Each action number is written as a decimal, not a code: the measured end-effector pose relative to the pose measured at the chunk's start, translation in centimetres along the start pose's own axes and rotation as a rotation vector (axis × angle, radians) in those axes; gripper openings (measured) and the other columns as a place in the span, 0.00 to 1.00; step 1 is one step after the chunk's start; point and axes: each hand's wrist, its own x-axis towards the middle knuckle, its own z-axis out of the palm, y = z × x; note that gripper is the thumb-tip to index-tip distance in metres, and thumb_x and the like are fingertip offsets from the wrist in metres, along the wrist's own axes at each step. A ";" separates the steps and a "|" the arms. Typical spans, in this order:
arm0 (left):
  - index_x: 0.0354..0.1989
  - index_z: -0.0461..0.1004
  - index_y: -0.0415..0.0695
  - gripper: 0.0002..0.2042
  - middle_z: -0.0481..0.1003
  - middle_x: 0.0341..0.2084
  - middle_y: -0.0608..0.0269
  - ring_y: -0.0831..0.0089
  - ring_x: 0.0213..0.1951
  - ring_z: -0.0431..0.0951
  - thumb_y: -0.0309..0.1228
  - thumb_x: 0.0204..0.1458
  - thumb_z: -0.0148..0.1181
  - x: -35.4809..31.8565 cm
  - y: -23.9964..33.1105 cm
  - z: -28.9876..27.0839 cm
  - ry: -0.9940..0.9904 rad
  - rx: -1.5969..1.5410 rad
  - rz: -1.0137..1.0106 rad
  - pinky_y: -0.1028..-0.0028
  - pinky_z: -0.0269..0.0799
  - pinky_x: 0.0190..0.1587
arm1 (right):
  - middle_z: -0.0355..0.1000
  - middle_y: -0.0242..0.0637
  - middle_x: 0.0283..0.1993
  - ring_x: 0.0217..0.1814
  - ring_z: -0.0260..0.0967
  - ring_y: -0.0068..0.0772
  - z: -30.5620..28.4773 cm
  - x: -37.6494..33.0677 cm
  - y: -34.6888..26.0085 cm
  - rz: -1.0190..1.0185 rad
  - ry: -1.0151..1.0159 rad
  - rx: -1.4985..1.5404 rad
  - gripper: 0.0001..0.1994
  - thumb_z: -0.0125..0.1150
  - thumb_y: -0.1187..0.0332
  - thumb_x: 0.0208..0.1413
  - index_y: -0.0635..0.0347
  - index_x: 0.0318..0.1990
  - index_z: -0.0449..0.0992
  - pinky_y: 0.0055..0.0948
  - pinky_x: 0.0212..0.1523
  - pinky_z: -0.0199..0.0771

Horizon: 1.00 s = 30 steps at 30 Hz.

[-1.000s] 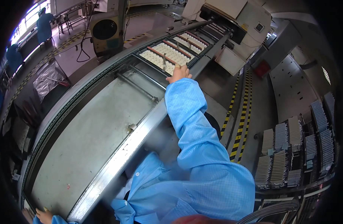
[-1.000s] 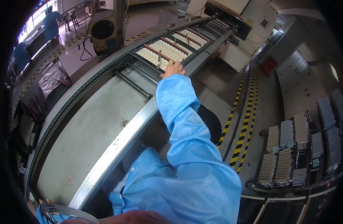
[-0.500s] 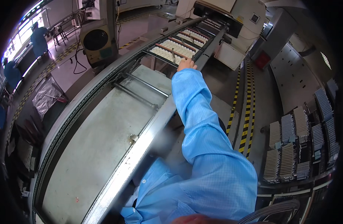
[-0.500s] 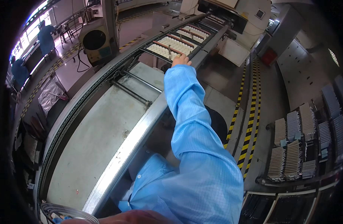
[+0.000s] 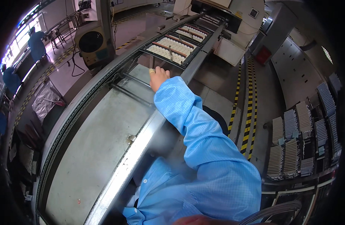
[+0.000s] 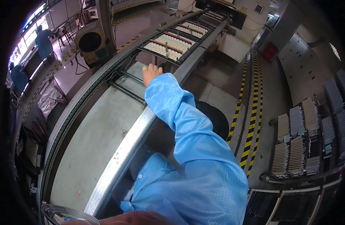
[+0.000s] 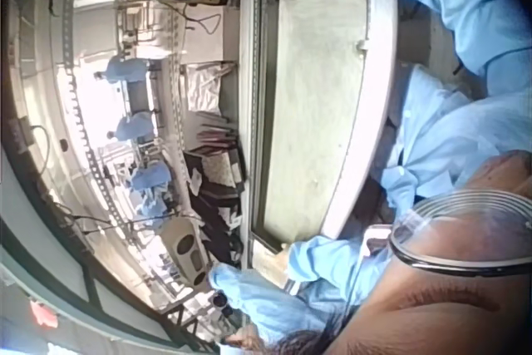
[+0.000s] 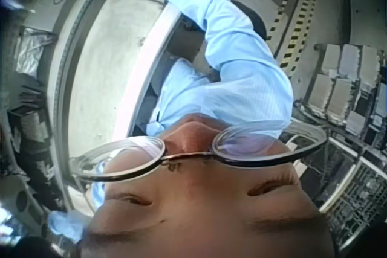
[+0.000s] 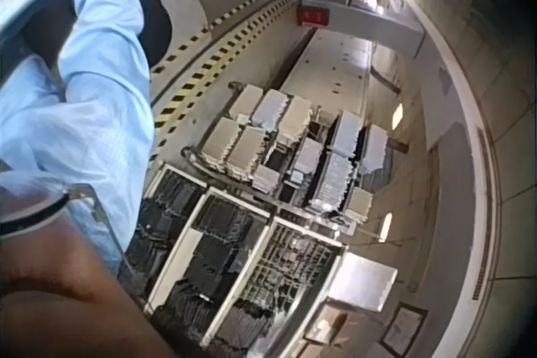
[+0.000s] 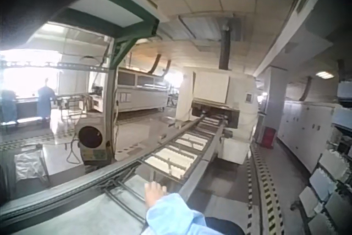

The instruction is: Perform manual assembly and inspection of components on a large electronic panel at a workstation.

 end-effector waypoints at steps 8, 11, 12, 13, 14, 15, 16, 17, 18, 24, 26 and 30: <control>0.44 0.72 0.40 0.29 0.72 0.42 0.46 0.55 0.42 0.73 0.50 0.38 0.63 0.3 3.2 -1.7 -0.161 0.314 -0.141 0.60 0.69 0.44 | 0.64 0.40 0.41 0.49 0.62 0.39 0.2 -0.9 -1.9 -0.013 -0.030 0.018 0.16 0.59 0.69 0.42 0.58 0.42 0.72 0.39 0.47 0.57; 0.43 0.72 0.39 0.28 0.73 0.40 0.46 0.54 0.41 0.74 0.50 0.38 0.63 0.5 4.9 -2.0 -0.227 0.428 -0.187 0.60 0.70 0.43 | 0.65 0.41 0.41 0.50 0.62 0.40 -0.1 -1.5 -4.0 -0.026 -0.095 0.121 0.15 0.58 0.69 0.43 0.58 0.41 0.72 0.40 0.48 0.57; 0.43 0.72 0.39 0.28 0.74 0.39 0.46 0.54 0.40 0.75 0.50 0.38 0.63 0.4 5.4 -2.9 -0.241 0.472 -0.210 0.60 0.70 0.43 | 0.65 0.41 0.41 0.50 0.62 0.40 -0.9 -1.8 -4.8 -0.027 -0.095 0.129 0.15 0.58 0.69 0.43 0.58 0.41 0.72 0.40 0.48 0.57; 0.42 0.73 0.39 0.28 0.74 0.39 0.46 0.54 0.40 0.75 0.50 0.38 0.63 0.0 6.0 -4.0 -0.257 0.515 -0.234 0.60 0.70 0.42 | 0.65 0.41 0.41 0.50 0.62 0.40 -2.1 -2.2 -5.7 -0.080 -0.137 0.175 0.14 0.57 0.69 0.43 0.59 0.41 0.72 0.40 0.49 0.56; 0.42 0.73 0.39 0.28 0.74 0.39 0.46 0.54 0.40 0.75 0.50 0.38 0.63 -0.3 7.0 -4.4 -0.258 0.513 -0.228 0.60 0.70 0.42 | 0.65 0.41 0.41 0.50 0.62 0.41 -2.7 -2.5 -6.1 -0.125 -0.179 0.208 0.14 0.56 0.70 0.44 0.59 0.41 0.71 0.41 0.49 0.56; 0.40 0.74 0.37 0.29 0.75 0.34 0.46 0.52 0.35 0.76 0.51 0.38 0.62 -1.0 8.2 -5.1 -0.222 0.437 -0.092 0.60 0.71 0.39 | 0.65 0.41 0.41 0.50 0.62 0.41 -2.7 -2.7 -6.2 -0.120 -0.178 0.204 0.14 0.56 0.70 0.44 0.59 0.41 0.71 0.41 0.49 0.56; 0.38 0.74 0.36 0.29 0.76 0.28 0.46 0.51 0.30 0.77 0.52 0.38 0.62 -1.8 10.0 -6.2 -0.184 0.362 0.044 0.61 0.72 0.36 | 0.64 0.42 0.41 0.50 0.62 0.41 -2.5 -2.9 -6.4 -0.140 -0.168 0.213 0.13 0.55 0.71 0.44 0.59 0.41 0.71 0.41 0.48 0.56; 0.42 0.73 0.36 0.31 0.75 0.33 0.45 0.51 0.34 0.76 0.54 0.39 0.61 -2.8 13.5 -8.5 -0.259 0.461 0.015 0.59 0.71 0.37 | 0.64 0.42 0.41 0.50 0.62 0.42 -2.5 -3.1 -6.6 -0.162 -0.158 0.222 0.13 0.54 0.71 0.44 0.60 0.40 0.71 0.41 0.48 0.56; 0.44 0.71 0.35 0.33 0.76 0.33 0.45 0.51 0.34 0.76 0.55 0.39 0.60 -3.3 12.1 -7.7 -0.106 0.004 0.315 0.59 0.71 0.38 | 0.64 0.42 0.41 0.50 0.62 0.42 -2.7 -3.3 -6.5 -0.161 -0.159 0.221 0.13 0.54 0.71 0.44 0.60 0.40 0.71 0.41 0.48 0.56; 0.55 0.61 0.36 0.26 0.70 0.43 0.43 0.48 0.46 0.69 0.37 0.49 0.57 -7.8 18.9 -8.2 -0.385 -0.216 0.344 0.61 0.64 0.48 | 0.64 0.43 0.41 0.48 0.64 0.44 -2.6 -3.4 -8.7 -0.216 -0.219 0.219 0.14 0.56 0.69 0.42 0.58 0.40 0.70 0.43 0.46 0.58; 0.55 0.60 0.35 0.28 0.70 0.43 0.42 0.48 0.46 0.68 0.37 0.48 0.59 -9.9 23.5 -10.3 -0.474 -0.469 0.507 0.60 0.61 0.50 | 0.65 0.44 0.42 0.47 0.64 0.45 -2.6 -3.5 -8.9 -0.215 -0.228 0.223 0.13 0.55 0.69 0.43 0.58 0.39 0.71 0.47 0.44 0.60; 0.52 0.62 0.33 0.29 0.71 0.33 0.43 0.48 0.37 0.69 0.43 0.47 0.58 -13.5 31.8 -10.0 -0.524 -0.446 0.753 0.55 0.60 0.45 | 0.67 0.50 0.42 0.42 0.67 0.55 -3.1 -3.6 -6.7 -0.185 -0.175 0.170 0.19 0.64 0.64 0.41 0.61 0.42 0.70 0.45 0.40 0.68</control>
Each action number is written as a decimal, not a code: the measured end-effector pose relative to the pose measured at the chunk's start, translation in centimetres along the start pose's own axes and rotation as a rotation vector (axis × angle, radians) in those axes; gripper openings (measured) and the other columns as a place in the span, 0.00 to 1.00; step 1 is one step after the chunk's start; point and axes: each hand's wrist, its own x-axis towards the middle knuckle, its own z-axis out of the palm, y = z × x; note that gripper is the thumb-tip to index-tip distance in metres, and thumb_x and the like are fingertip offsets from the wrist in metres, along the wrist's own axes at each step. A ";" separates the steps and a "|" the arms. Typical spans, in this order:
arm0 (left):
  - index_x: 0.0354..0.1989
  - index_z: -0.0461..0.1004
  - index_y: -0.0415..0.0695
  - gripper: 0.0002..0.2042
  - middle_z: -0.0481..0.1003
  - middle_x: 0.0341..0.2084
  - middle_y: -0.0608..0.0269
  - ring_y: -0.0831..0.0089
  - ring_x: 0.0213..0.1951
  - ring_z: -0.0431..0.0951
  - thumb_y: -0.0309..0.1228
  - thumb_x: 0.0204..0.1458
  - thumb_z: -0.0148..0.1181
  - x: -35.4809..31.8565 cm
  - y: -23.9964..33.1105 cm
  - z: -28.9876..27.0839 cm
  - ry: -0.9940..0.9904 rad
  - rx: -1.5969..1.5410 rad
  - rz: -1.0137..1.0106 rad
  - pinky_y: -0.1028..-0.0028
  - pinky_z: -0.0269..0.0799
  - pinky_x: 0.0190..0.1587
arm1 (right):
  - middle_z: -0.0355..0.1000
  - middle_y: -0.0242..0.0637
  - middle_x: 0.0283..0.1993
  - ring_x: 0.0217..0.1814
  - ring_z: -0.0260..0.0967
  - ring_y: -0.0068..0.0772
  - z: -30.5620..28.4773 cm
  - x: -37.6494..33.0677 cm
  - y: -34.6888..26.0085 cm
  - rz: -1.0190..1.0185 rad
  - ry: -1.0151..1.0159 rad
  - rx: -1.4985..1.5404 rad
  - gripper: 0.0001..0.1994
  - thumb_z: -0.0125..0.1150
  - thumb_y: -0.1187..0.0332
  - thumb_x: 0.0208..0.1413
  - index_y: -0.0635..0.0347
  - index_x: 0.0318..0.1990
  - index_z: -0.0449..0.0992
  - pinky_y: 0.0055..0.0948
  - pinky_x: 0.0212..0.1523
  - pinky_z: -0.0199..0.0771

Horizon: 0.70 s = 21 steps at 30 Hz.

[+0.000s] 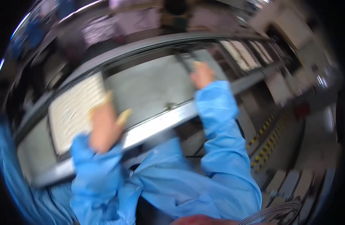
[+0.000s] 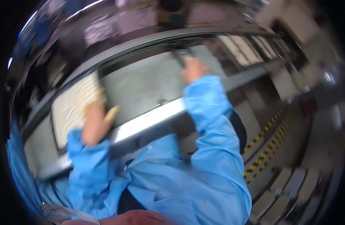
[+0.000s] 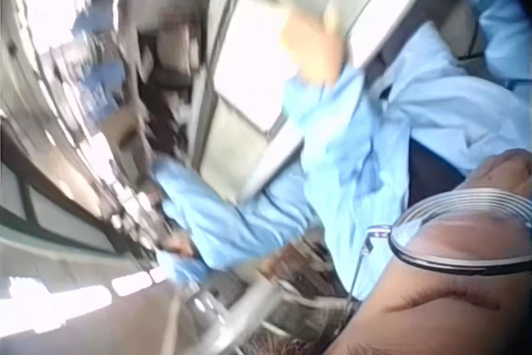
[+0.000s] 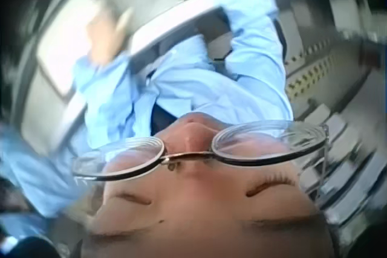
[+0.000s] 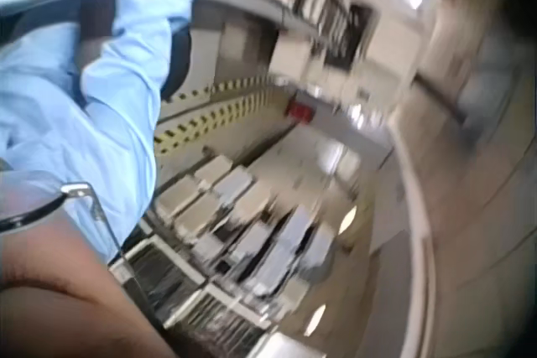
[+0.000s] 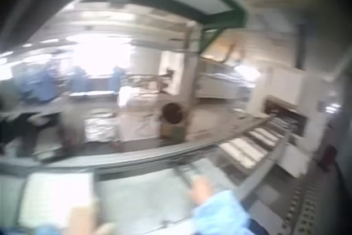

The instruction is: Perform manual assembly and inspection of components on a large electronic panel at a workstation.

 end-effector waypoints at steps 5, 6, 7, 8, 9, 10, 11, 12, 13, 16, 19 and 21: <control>0.51 0.63 0.37 0.26 0.66 0.47 0.47 0.55 0.48 0.66 0.37 0.45 0.58 -2.0 4.6 -0.1 0.071 -0.051 0.341 0.62 0.61 0.50 | 0.66 0.44 0.42 0.45 0.66 0.48 -0.7 -0.7 0.8 -0.074 0.088 0.056 0.20 0.58 0.67 0.44 0.53 0.49 0.69 0.42 0.45 0.66; 0.51 0.63 0.36 0.26 0.66 0.47 0.46 0.54 0.48 0.67 0.37 0.45 0.58 -2.7 3.9 -1.2 -0.058 -0.132 0.499 0.62 0.62 0.50 | 0.66 0.43 0.42 0.44 0.66 0.46 -1.2 -0.7 0.4 -0.085 0.043 0.079 0.19 0.57 0.66 0.46 0.53 0.48 0.69 0.44 0.45 0.65; 0.51 0.63 0.36 0.26 0.67 0.46 0.45 0.53 0.48 0.67 0.36 0.45 0.59 -3.4 3.0 -2.6 -0.190 -0.219 0.661 0.63 0.63 0.50 | 0.66 0.42 0.42 0.43 0.66 0.45 -1.4 -0.6 -0.1 -0.090 -0.002 0.099 0.18 0.55 0.65 0.48 0.52 0.48 0.69 0.46 0.45 0.63; 0.51 0.63 0.36 0.26 0.67 0.46 0.45 0.53 0.48 0.67 0.36 0.45 0.59 -3.6 2.5 -4.2 -0.189 -0.218 0.645 0.63 0.63 0.50 | 0.66 0.42 0.42 0.43 0.66 0.45 -1.6 -0.4 0.5 -0.103 -0.009 0.103 0.18 0.55 0.65 0.48 0.52 0.48 0.69 0.46 0.45 0.63; 0.52 0.63 0.36 0.25 0.68 0.46 0.45 0.52 0.48 0.68 0.37 0.47 0.59 -3.7 1.3 -6.0 -0.600 -0.415 0.591 0.63 0.64 0.50 | 0.66 0.41 0.38 0.38 0.66 0.42 -1.3 -0.4 0.8 -0.164 0.057 0.118 0.16 0.56 0.68 0.47 0.54 0.46 0.70 0.41 0.40 0.65; 0.52 0.63 0.36 0.25 0.69 0.45 0.44 0.51 0.47 0.69 0.37 0.49 0.58 -3.6 -0.4 -7.4 -1.013 -0.611 0.524 0.63 0.65 0.50 | 0.67 0.39 0.35 0.33 0.66 0.40 -1.1 -0.4 0.8 -0.211 0.129 0.129 0.15 0.57 0.70 0.46 0.56 0.44 0.71 0.36 0.35 0.67; 0.53 0.63 0.36 0.25 0.70 0.43 0.44 0.50 0.45 0.71 0.38 0.51 0.57 -3.6 -2.8 -8.6 -0.908 -0.575 0.606 0.63 0.66 0.50 | 0.67 0.39 0.35 0.33 0.66 0.40 -0.9 -0.3 0.1 -0.214 0.125 0.142 0.15 0.57 0.70 0.46 0.56 0.44 0.71 0.36 0.35 0.67; 0.53 0.64 0.37 0.24 0.71 0.44 0.47 0.56 0.44 0.73 0.38 0.51 0.58 -2.6 -4.6 -9.8 -0.863 -0.628 0.594 0.66 0.67 0.49 | 0.67 0.39 0.33 0.32 0.66 0.38 -1.5 -0.3 -0.3 -0.230 0.118 0.265 0.13 0.56 0.72 0.47 0.56 0.43 0.72 0.34 0.34 0.67; 0.52 0.65 0.38 0.23 0.72 0.44 0.50 0.63 0.45 0.73 0.36 0.50 0.59 -1.7 -6.5 -11.0 -0.757 -0.611 0.444 0.68 0.67 0.49 | 0.67 0.38 0.31 0.30 0.66 0.36 -1.9 -0.4 -1.0 -0.241 0.115 0.391 0.12 0.56 0.73 0.47 0.57 0.42 0.73 0.32 0.32 0.67; 0.45 0.71 0.39 0.15 0.73 0.38 0.55 0.65 0.41 0.72 0.29 0.49 0.57 1.4 -10.4 -10.3 -0.107 -0.521 -0.061 0.72 0.68 0.46 | 0.68 0.39 0.30 0.31 0.67 0.36 -5.0 -1.1 -9.6 -0.454 0.197 0.593 0.12 0.55 0.74 0.49 0.58 0.42 0.73 0.31 0.34 0.68; 0.44 0.72 0.42 0.13 0.72 0.37 0.55 0.66 0.40 0.72 0.25 0.48 0.56 3.6 -13.1 -8.8 -0.014 -0.312 -0.148 0.72 0.67 0.44 | 0.69 0.42 0.33 0.35 0.69 0.41 -6.5 -1.0 -18.6 -0.667 -0.033 0.656 0.12 0.54 0.72 0.50 0.57 0.44 0.73 0.32 0.36 0.68; 0.43 0.73 0.43 0.13 0.71 0.35 0.56 0.66 0.39 0.71 0.22 0.46 0.55 4.0 -14.3 -7.3 0.020 -0.320 -0.133 0.73 0.67 0.44 | 0.69 0.43 0.33 0.35 0.69 0.44 -6.1 -0.3 -23.5 -0.690 -0.202 0.609 0.13 0.54 0.70 0.51 0.57 0.45 0.73 0.34 0.39 0.68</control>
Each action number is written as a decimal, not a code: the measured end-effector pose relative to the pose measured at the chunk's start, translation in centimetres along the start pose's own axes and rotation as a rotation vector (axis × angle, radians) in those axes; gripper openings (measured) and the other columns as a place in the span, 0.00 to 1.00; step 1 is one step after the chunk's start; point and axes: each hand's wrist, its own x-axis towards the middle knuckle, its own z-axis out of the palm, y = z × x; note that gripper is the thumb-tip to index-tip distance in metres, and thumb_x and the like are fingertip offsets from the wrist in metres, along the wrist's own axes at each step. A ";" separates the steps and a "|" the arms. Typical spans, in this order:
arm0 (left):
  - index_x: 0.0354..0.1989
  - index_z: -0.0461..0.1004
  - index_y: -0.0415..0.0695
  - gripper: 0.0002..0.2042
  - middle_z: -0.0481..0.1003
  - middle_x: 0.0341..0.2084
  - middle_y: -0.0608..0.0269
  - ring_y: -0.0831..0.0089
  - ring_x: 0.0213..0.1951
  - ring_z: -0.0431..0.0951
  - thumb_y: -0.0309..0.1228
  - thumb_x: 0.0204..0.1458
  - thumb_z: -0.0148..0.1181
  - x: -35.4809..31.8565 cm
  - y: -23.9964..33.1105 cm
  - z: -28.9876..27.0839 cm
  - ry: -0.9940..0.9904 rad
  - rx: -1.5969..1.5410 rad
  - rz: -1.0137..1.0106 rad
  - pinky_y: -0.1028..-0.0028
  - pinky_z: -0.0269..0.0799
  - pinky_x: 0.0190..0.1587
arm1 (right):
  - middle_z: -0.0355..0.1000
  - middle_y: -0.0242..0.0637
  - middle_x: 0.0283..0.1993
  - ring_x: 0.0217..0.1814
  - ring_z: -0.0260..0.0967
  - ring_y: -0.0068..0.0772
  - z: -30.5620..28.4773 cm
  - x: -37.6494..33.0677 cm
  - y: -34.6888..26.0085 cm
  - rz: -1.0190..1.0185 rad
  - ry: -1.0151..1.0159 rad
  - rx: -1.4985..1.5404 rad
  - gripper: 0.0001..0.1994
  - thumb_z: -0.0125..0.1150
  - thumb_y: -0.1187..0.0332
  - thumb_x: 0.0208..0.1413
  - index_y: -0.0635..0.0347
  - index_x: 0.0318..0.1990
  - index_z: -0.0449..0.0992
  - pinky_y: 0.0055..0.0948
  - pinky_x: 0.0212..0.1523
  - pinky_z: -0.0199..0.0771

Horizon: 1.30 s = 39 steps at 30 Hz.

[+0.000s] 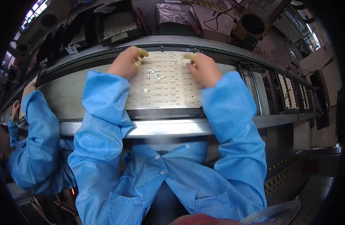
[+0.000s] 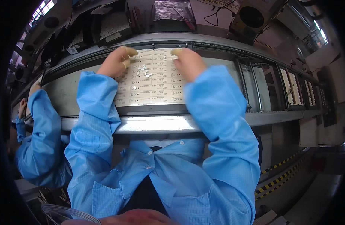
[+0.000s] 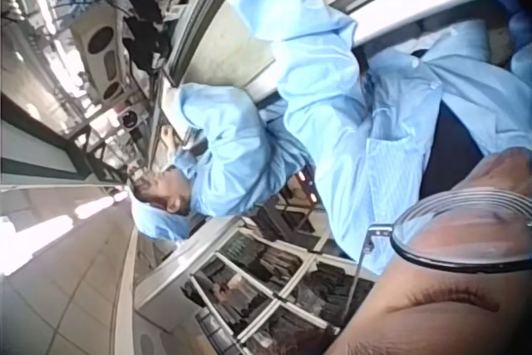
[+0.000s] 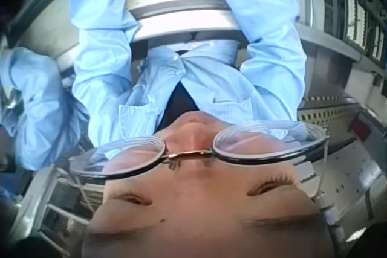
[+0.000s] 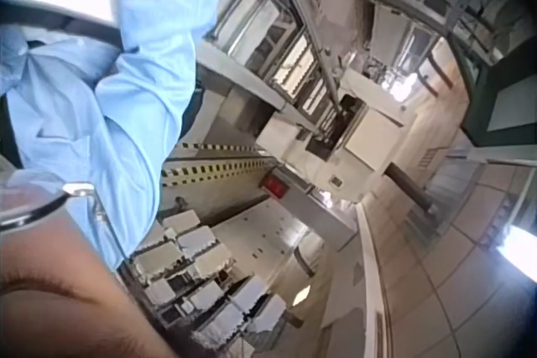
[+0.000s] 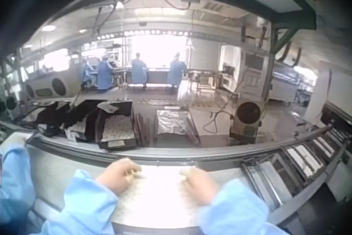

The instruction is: Perform manual assembly and inspection of components on a large electronic panel at a workstation.

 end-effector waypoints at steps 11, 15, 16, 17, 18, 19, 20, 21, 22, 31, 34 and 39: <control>0.39 0.73 0.38 0.11 0.71 0.36 0.50 0.60 0.40 0.73 0.26 0.46 0.59 -1.1 0.5 0.6 -0.183 -0.049 0.091 0.70 0.69 0.44 | 0.74 0.44 0.31 0.34 0.72 0.41 1.6 3.8 -0.5 0.234 -0.137 0.067 0.09 0.58 0.70 0.48 0.62 0.38 0.77 0.31 0.37 0.71; 0.40 0.72 0.37 0.11 0.71 0.36 0.54 0.62 0.40 0.73 0.25 0.49 0.58 -1.1 1.0 1.0 -0.180 0.050 0.135 0.71 0.69 0.45 | 0.74 0.41 0.28 0.31 0.72 0.33 -0.5 2.0 1.5 0.140 -0.040 0.033 0.09 0.58 0.71 0.49 0.62 0.39 0.76 0.28 0.34 0.71; 0.39 0.72 0.38 0.10 0.71 0.36 0.54 0.62 0.39 0.73 0.25 0.48 0.58 -1.1 1.0 1.3 -0.145 0.064 0.144 0.71 0.69 0.45 | 0.73 0.39 0.28 0.30 0.71 0.28 -1.0 1.5 1.5 0.262 -0.077 0.103 0.10 0.58 0.71 0.50 0.63 0.39 0.76 0.27 0.32 0.71; 0.39 0.73 0.38 0.09 0.71 0.35 0.54 0.61 0.39 0.72 0.25 0.48 0.58 -1.1 1.2 1.6 -0.110 0.077 0.154 0.71 0.69 0.44 | 0.73 0.38 0.27 0.29 0.71 0.24 -1.3 1.1 1.6 0.385 -0.112 0.171 0.10 0.57 0.70 0.51 0.64 0.40 0.76 0.25 0.31 0.70; 0.39 0.73 0.38 0.09 0.71 0.35 0.54 0.61 0.39 0.72 0.25 0.48 0.58 -0.9 1.0 1.7 -0.113 0.073 0.153 0.71 0.69 0.44 | 0.73 0.38 0.27 0.29 0.71 0.24 -1.4 1.0 1.7 0.389 -0.115 0.169 0.10 0.57 0.70 0.51 0.64 0.40 0.76 0.25 0.31 0.70; 0.37 0.73 0.38 0.09 0.71 0.35 0.53 0.60 0.39 0.72 0.27 0.47 0.58 -0.7 0.7 1.8 -0.121 0.070 0.153 0.70 0.68 0.44 | 0.72 0.36 0.26 0.28 0.69 0.21 -1.5 0.9 1.8 0.416 -0.152 0.242 0.09 0.57 0.71 0.51 0.64 0.40 0.76 0.24 0.30 0.71; 0.36 0.74 0.37 0.10 0.71 0.34 0.52 0.59 0.39 0.71 0.28 0.46 0.59 -0.5 0.7 1.9 -0.132 0.066 0.154 0.69 0.68 0.44 | 0.72 0.35 0.25 0.27 0.68 0.18 -1.5 0.8 1.9 0.445 -0.188 0.315 0.09 0.56 0.72 0.52 0.65 0.40 0.76 0.23 0.29 0.71; 0.36 0.74 0.37 0.10 0.71 0.34 0.52 0.59 0.39 0.71 0.28 0.46 0.59 -0.5 0.8 2.0 -0.136 0.062 0.156 0.69 0.68 0.44 | 0.72 0.35 0.25 0.27 0.68 0.18 -1.4 0.8 1.8 0.451 -0.189 0.313 0.09 0.56 0.72 0.52 0.65 0.40 0.76 0.23 0.29 0.71; 0.36 0.74 0.37 0.09 0.71 0.34 0.52 0.60 0.39 0.72 0.28 0.46 0.59 -0.5 1.0 2.0 -0.140 0.087 0.124 0.69 0.68 0.43 | 0.72 0.36 0.25 0.28 0.69 0.22 -1.1 1.0 1.7 0.418 -0.164 0.303 0.09 0.56 0.72 0.52 0.65 0.40 0.76 0.25 0.31 0.71; 0.35 0.73 0.37 0.08 0.74 0.29 0.56 0.68 0.31 0.74 0.25 0.46 0.60 -0.7 2.3 1.5 -0.014 -0.024 -0.031 0.73 0.70 0.37 | 0.71 0.45 0.40 0.41 0.70 0.44 0.8 1.7 0.9 0.132 -0.123 -0.169 0.09 0.56 0.71 0.51 0.65 0.38 0.76 0.33 0.44 0.69; 0.37 0.74 0.38 0.09 0.75 0.30 0.58 0.72 0.33 0.75 0.25 0.47 0.59 -0.6 2.1 1.0 0.051 -0.115 -0.093 0.75 0.70 0.37 | 0.70 0.45 0.40 0.43 0.69 0.45 0.8 1.7 0.6 0.167 -0.175 -0.231 0.10 0.54 0.70 0.52 0.66 0.38 0.75 0.34 0.46 0.69; 0.40 0.75 0.40 0.10 0.76 0.34 0.62 0.74 0.37 0.75 0.24 0.49 0.57 -0.4 1.5 0.8 0.069 -0.220 -0.149 0.77 0.70 0.40 | 0.70 0.44 0.41 0.44 0.69 0.44 1.3 1.6 0.9 0.066 -0.218 -0.374 0.09 0.51 0.73 0.53 0.67 0.38 0.75 0.34 0.46 0.69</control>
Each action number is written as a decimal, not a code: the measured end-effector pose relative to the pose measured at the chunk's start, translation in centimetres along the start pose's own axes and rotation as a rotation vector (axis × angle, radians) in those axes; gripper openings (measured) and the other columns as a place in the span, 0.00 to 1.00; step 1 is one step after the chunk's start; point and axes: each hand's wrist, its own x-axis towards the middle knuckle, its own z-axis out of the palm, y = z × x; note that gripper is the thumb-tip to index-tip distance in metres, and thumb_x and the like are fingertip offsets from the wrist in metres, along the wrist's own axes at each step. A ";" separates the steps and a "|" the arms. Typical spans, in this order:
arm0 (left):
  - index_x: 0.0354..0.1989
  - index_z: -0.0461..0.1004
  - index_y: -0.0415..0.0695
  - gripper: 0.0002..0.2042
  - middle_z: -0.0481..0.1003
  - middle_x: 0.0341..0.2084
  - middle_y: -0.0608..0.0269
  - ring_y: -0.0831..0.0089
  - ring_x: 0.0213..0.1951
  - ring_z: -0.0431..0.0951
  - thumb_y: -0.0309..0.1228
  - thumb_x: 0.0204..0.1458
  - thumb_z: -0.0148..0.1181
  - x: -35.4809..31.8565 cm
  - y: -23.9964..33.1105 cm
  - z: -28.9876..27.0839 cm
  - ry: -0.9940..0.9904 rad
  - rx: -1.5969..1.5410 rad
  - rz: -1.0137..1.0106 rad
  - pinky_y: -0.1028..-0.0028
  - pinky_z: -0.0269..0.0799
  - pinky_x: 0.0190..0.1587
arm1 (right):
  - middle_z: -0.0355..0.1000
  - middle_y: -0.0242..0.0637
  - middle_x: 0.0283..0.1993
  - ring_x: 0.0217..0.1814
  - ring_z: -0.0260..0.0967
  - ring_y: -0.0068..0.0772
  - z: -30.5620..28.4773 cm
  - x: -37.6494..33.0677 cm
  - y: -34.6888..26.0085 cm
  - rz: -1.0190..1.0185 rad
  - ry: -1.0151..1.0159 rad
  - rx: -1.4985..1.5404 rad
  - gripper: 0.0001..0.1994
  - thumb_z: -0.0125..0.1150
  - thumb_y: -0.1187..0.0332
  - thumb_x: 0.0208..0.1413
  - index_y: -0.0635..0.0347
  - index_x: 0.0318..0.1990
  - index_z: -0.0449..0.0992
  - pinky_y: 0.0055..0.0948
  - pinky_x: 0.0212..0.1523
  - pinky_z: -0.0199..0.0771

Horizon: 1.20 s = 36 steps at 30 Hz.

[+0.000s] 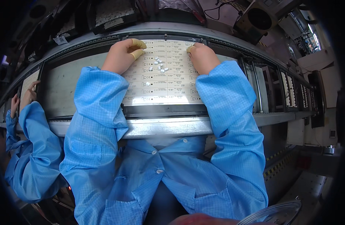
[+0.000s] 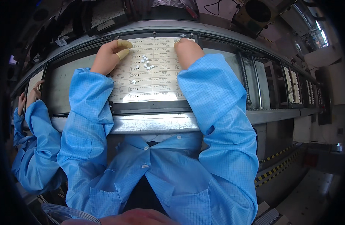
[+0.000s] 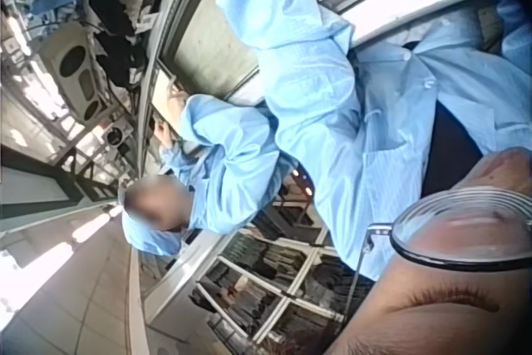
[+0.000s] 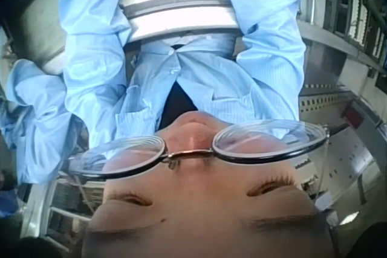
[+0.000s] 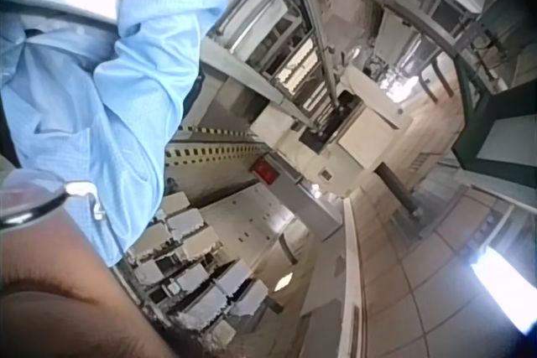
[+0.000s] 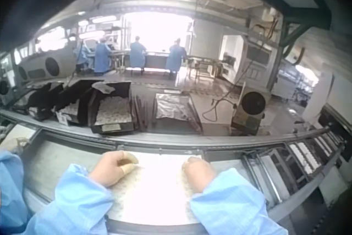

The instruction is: Perform manual assembly and inspection of components on a large electronic panel at a workstation.

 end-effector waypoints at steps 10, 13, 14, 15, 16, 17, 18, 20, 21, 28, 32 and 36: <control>0.40 0.75 0.39 0.09 0.77 0.33 0.58 0.72 0.35 0.76 0.23 0.49 0.57 -0.4 1.6 0.2 -0.040 -0.011 -0.083 0.76 0.71 0.41 | 0.69 0.42 0.39 0.43 0.69 0.42 -0.2 0.5 0.4 -0.127 -0.015 0.002 0.09 0.52 0.76 0.51 0.64 0.39 0.76 0.33 0.46 0.70; 0.38 0.75 0.38 0.09 0.76 0.32 0.56 0.69 0.35 0.76 0.23 0.48 0.57 -0.3 0.4 0.4 0.006 0.059 0.027 0.75 0.71 0.40 | 0.69 0.41 0.39 0.43 0.69 0.42 -1.1 0.2 -0.7 -0.048 -0.029 0.019 0.10 0.53 0.76 0.51 0.61 0.41 0.75 0.33 0.45 0.70; 0.36 0.75 0.37 0.08 0.76 0.31 0.53 0.66 0.33 0.76 0.23 0.47 0.57 -0.2 0.2 0.4 0.030 0.109 0.093 0.74 0.72 0.40 | 0.68 0.41 0.40 0.43 0.68 0.42 -1.5 0.0 -1.2 -0.053 0.022 0.037 0.11 0.52 0.76 0.51 0.59 0.42 0.75 0.33 0.46 0.70; 0.36 0.75 0.37 0.08 0.76 0.31 0.53 0.66 0.33 0.76 0.23 0.47 0.57 0.0 -0.1 0.4 0.032 0.115 0.094 0.74 0.72 0.40 | 0.68 0.41 0.40 0.44 0.68 0.42 -1.8 -0.1 -1.6 -0.058 0.073 0.056 0.12 0.52 0.75 0.52 0.57 0.43 0.75 0.33 0.47 0.69; 0.36 0.76 0.38 0.08 0.75 0.32 0.52 0.63 0.34 0.76 0.22 0.46 0.57 0.3 -0.4 0.2 0.013 0.209 0.129 0.73 0.71 0.40 | 0.68 0.41 0.40 0.44 0.68 0.42 -2.0 0.3 -2.2 -0.060 0.077 0.061 0.12 0.52 0.75 0.52 0.57 0.43 0.75 0.33 0.47 0.69; 0.36 0.76 0.38 0.08 0.75 0.32 0.51 0.60 0.35 0.76 0.21 0.45 0.57 0.3 -0.5 0.1 -0.009 0.300 0.165 0.71 0.71 0.41 | 0.68 0.41 0.40 0.45 0.67 0.41 -2.2 0.7 -3.1 -0.165 0.048 0.153 0.12 0.52 0.75 0.52 0.57 0.44 0.74 0.33 0.47 0.69; 0.36 0.76 0.38 0.08 0.75 0.32 0.51 0.60 0.35 0.76 0.21 0.45 0.57 0.2 -0.6 0.1 -0.011 0.304 0.165 0.71 0.71 0.41 | 0.68 0.40 0.41 0.45 0.66 0.41 -2.3 1.1 -3.9 -0.271 0.019 0.246 0.12 0.53 0.75 0.52 0.57 0.45 0.74 0.33 0.48 0.68; 0.36 0.76 0.39 0.09 0.74 0.32 0.50 0.57 0.35 0.75 0.21 0.43 0.58 0.1 -0.5 0.1 -0.030 0.343 0.250 0.69 0.71 0.41 | 0.68 0.40 0.40 0.45 0.66 0.40 -0.9 2.4 -4.2 -0.354 -0.010 0.253 0.12 0.53 0.74 0.52 0.57 0.44 0.74 0.32 0.48 0.68; 0.36 0.76 0.39 0.09 0.74 0.32 0.50 0.57 0.35 0.75 0.21 0.43 0.58 0.3 -0.5 0.2 -0.034 0.353 0.254 0.69 0.71 0.41 | 0.68 0.39 0.40 0.45 0.65 0.40 -0.3 3.1 -4.1 -0.439 -0.040 0.256 0.12 0.54 0.74 0.51 0.57 0.44 0.75 0.32 0.48 0.67; 0.35 0.74 0.38 0.09 0.73 0.33 0.51 0.56 0.38 0.74 0.21 0.44 0.58 0.8 0.6 0.8 0.000 0.310 0.177 0.68 0.70 0.42 | 0.69 0.41 0.37 0.43 0.67 0.42 -0.2 2.7 -3.5 -0.474 -0.084 0.363 0.08 0.56 0.71 0.51 0.61 0.38 0.75 0.34 0.45 0.67; 0.36 0.73 0.38 0.07 0.74 0.33 0.51 0.57 0.34 0.75 0.23 0.47 0.57 0.9 0.5 0.7 -0.029 0.456 0.257 0.69 0.71 0.39 | 0.71 0.43 0.36 0.40 0.69 0.42 -1.2 1.2 -3.0 -0.367 -0.026 0.352 0.07 0.57 0.70 0.50 0.61 0.36 0.74 0.35 0.43 0.69; 0.33 0.73 0.37 0.06 0.73 0.33 0.50 0.56 0.36 0.74 0.23 0.47 0.56 0.9 0.7 1.0 -0.050 0.474 0.241 0.69 0.71 0.40 | 0.72 0.44 0.33 0.36 0.71 0.41 -2.5 -1.1 -0.7 -0.195 -0.026 0.431 0.07 0.57 0.72 0.50 0.61 0.37 0.73 0.32 0.39 0.71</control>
